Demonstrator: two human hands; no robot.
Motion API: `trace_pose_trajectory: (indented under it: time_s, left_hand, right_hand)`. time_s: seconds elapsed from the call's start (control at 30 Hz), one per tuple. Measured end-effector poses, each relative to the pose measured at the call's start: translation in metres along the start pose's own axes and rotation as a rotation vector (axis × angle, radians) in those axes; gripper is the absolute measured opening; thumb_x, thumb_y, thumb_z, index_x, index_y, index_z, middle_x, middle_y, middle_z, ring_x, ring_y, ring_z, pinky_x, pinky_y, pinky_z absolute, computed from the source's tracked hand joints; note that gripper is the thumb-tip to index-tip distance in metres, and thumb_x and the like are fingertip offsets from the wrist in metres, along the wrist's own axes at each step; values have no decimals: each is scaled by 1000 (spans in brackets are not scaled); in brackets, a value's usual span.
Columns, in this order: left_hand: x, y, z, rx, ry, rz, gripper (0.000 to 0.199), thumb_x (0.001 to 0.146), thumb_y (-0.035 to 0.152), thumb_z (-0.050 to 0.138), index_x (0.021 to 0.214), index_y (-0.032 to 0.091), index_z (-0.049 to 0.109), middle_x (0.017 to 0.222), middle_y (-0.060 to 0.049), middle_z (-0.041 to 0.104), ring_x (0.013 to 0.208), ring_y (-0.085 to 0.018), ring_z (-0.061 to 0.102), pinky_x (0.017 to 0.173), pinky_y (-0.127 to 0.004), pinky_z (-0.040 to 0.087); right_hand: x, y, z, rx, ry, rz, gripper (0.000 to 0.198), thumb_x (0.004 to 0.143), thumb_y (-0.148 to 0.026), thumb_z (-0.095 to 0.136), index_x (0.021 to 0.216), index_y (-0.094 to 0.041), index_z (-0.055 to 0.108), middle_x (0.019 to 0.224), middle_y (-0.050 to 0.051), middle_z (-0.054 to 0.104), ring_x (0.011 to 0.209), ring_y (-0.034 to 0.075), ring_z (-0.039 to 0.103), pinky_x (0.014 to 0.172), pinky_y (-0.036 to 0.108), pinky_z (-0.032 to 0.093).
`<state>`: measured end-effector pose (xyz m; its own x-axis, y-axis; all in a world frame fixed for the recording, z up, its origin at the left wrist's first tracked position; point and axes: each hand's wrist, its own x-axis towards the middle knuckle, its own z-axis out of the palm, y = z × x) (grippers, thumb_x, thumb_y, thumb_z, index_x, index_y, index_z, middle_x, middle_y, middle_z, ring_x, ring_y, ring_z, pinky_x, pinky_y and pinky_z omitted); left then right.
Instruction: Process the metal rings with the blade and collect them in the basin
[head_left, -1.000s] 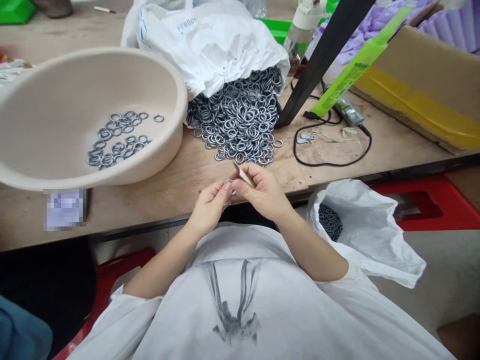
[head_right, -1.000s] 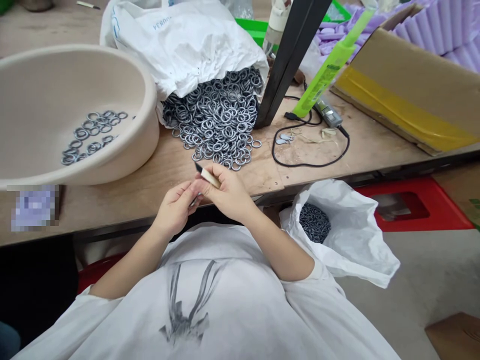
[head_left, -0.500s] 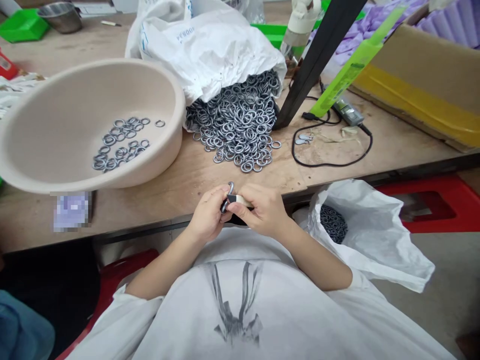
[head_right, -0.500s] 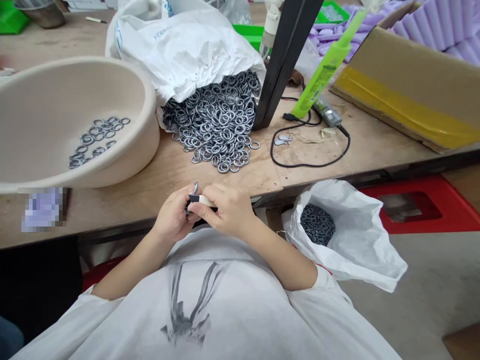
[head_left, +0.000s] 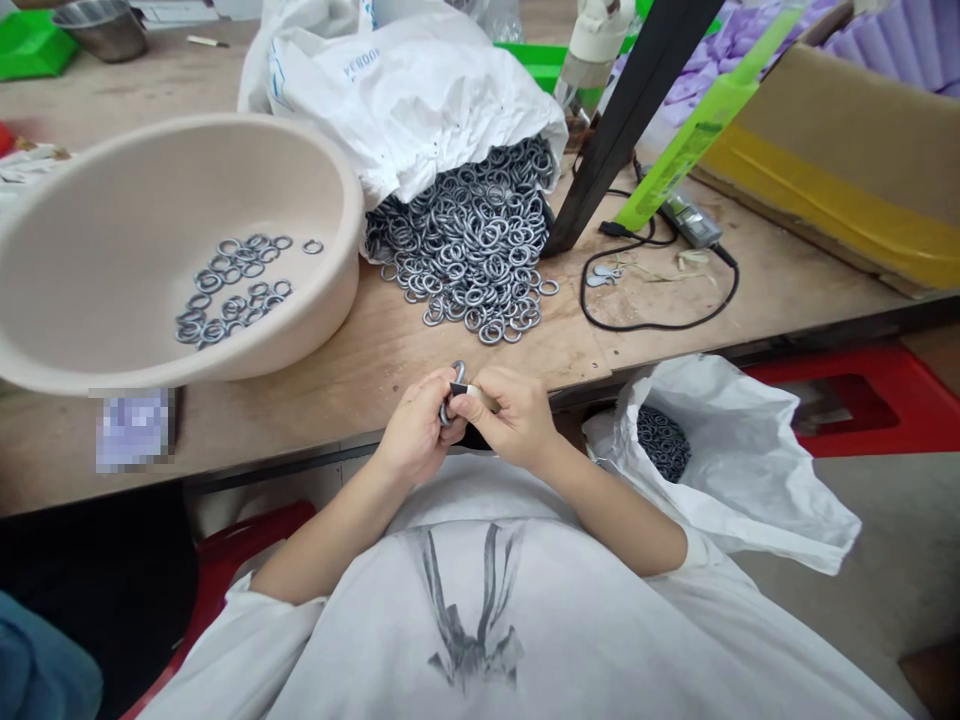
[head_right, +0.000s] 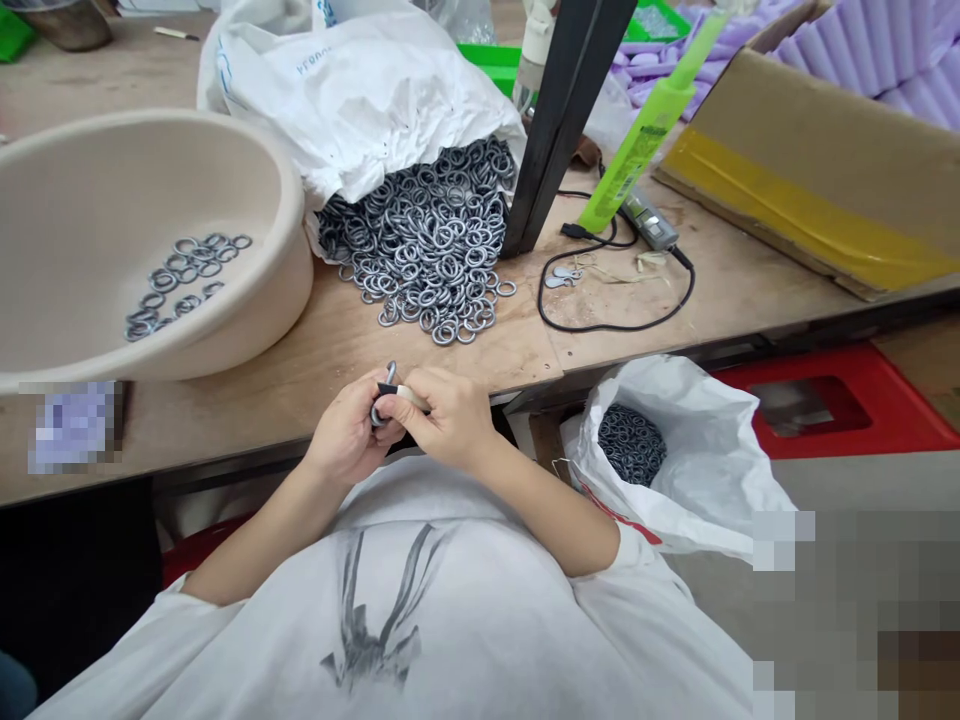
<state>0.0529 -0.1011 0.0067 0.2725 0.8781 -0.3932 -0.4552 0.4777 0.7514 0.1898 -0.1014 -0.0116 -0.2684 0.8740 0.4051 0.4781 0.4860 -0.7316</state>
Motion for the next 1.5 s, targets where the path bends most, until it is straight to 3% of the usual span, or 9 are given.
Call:
trace_pose_trajectory:
  time_s: [0.23,0.37,0.47,0.7,0.8,0.9,1.03,1.27,1.5]
  left_hand:
    - [-7,0,-10,-9,-39,-70,32,79,30,63,59,17,42,54,7,36,38,-4,31,36,-16,22]
    - [-8,6,-23,-43,44,-47,15,76,27,64,72,15,57,59,5,46,41,-4,38,37,-16,27]
    - [-5,13,-29,-47,64,22,24,73,24,64,95,15,65,68,2,58,45,-6,45,37,-16,31]
    - [10,3,-16,11,106,126,42,78,57,68,81,16,60,70,-1,59,47,-8,48,33,-17,27]
    - [12,-12,-11,134,94,269,49,75,63,73,81,18,57,64,3,54,47,-6,42,37,-15,26]
    - [10,-17,-10,175,62,331,48,78,61,73,74,18,52,59,5,46,48,-5,38,40,-14,27]
    - [1,-10,-9,67,-47,164,48,80,57,72,69,18,48,55,6,40,43,-4,31,37,-16,21]
    - [-6,-2,-3,-58,-27,34,47,78,53,75,69,18,45,51,8,37,39,-4,29,36,-15,21]
    - [-9,-2,3,-23,-53,21,51,73,54,79,67,18,44,49,9,36,38,-3,27,36,-15,20]
  right_hand:
    - [24,36,-10,-193,214,289,50,99,-56,45,63,-21,46,60,-2,44,59,14,43,58,28,29]
    - [37,48,-19,-545,-23,286,20,92,-38,63,87,-19,66,94,8,64,81,22,55,63,31,32]
    - [40,46,-18,-540,-57,321,13,91,-30,63,92,-19,68,100,10,64,84,24,57,64,32,34]
    - [28,12,-4,612,31,515,41,85,-60,65,77,-21,55,63,-4,52,51,10,40,48,24,31]
    - [19,-7,4,796,21,590,49,75,-67,71,79,-21,53,59,-6,51,45,7,35,43,23,28]
    - [16,-14,8,749,63,556,50,75,-67,71,80,-21,52,62,-6,51,50,8,40,47,23,33]
    - [17,-7,2,597,132,416,51,79,-70,65,81,-21,51,68,-4,49,59,10,42,57,24,38]
    - [3,-8,-13,65,-52,6,49,99,-58,42,66,-21,40,61,-3,41,58,12,38,57,30,27]
    - [6,0,-16,21,-115,48,51,100,-57,39,64,-22,35,58,-4,38,54,11,37,55,29,24]
